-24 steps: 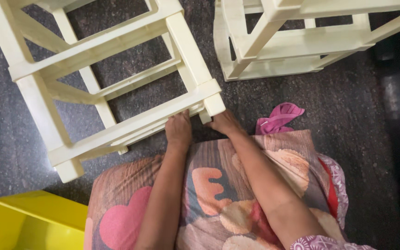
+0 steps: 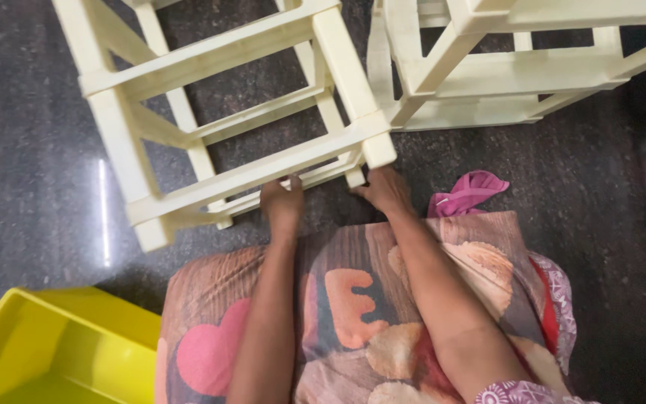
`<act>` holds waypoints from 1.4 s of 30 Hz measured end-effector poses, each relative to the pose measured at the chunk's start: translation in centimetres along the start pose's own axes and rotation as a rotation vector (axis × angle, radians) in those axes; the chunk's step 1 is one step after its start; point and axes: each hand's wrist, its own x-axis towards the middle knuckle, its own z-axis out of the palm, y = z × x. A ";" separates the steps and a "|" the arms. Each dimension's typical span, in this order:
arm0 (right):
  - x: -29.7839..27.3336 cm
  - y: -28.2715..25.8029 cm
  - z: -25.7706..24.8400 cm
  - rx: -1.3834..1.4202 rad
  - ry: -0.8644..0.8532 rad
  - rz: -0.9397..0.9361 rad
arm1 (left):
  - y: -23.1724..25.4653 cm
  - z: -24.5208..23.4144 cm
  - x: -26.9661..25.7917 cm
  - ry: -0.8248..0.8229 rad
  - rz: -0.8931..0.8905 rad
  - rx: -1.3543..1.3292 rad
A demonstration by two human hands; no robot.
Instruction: The person assembles a cream-colored plastic storage rack by inserting vertical supports and attaching a top panel. They then wipe the assembled rack with a pink cloth.
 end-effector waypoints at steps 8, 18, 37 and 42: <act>-2.9 -4.4 0.0 0.329 -0.136 -0.256 | -2.2 -3.8 0.3 -0.450 -0.590 -1.055; -6.4 -9.9 0.2 0.727 -0.186 -0.489 | 1.2 -6.8 -2.8 -0.567 -0.599 -0.981; 0.1 -4.1 9.2 0.787 -0.117 -0.200 | -7.8 -7.1 0.9 0.371 -0.321 -0.726; 1.8 -4.0 11.8 0.824 -0.386 -0.008 | -5.4 -7.0 0.9 0.307 -0.279 -0.456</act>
